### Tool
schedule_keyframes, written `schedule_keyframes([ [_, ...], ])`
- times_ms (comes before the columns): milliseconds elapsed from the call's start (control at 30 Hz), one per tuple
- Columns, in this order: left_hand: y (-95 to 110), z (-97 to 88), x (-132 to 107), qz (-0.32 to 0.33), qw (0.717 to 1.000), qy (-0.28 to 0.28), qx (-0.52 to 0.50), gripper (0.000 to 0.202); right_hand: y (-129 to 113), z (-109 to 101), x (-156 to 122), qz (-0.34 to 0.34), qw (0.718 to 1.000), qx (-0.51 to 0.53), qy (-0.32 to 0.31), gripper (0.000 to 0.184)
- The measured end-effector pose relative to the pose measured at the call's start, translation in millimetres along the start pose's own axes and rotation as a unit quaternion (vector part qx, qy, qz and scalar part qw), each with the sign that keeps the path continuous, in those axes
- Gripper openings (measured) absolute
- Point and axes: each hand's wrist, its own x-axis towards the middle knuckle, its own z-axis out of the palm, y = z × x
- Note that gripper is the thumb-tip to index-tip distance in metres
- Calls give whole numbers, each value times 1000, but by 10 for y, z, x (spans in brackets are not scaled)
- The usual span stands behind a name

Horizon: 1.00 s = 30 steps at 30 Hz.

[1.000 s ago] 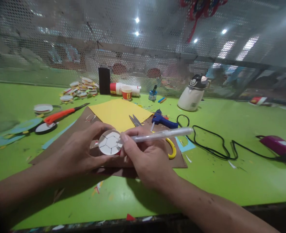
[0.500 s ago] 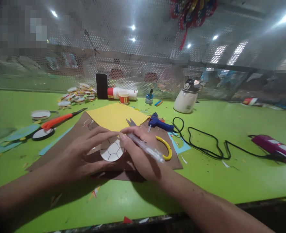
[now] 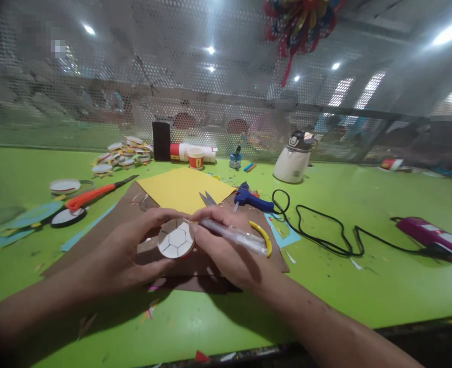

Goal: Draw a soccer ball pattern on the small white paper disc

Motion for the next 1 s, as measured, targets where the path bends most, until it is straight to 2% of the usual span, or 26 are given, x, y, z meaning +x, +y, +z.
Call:
schedule_keyframes([
  [200,15,10,20,40,998,54,11,46,-16,66,-13,19,998,46,24,8],
  [300,13,-11,19,28,997,71,10,47,-60,90,-30,24,998,56,31,8],
  [367,13,-38,13,9,998,61,4,47,-76,93,-44,35,997,66,24,11],
  [467,18,-77,2,-9,1000,16,-7,46,-62,77,-55,25,997,67,31,15],
  [533,20,-90,-2,1,1000,-25,-16,45,-35,56,-51,11,997,71,29,17],
  [600,17,-92,-3,35,998,-44,-24,46,-6,31,-40,9,997,74,5,17],
  [667,13,-91,1,73,996,-36,-26,46,16,7,-28,17,997,73,-26,15],
  [733,12,-95,8,83,996,-35,-27,43,30,-10,-19,25,996,78,-39,16],
  [867,11,-98,14,45,998,-33,-24,51,38,4,-8,57,986,154,-33,23],
  [1000,-22,-35,-8,17,1000,25,8,49,38,82,13,75,972,224,-4,29],
])
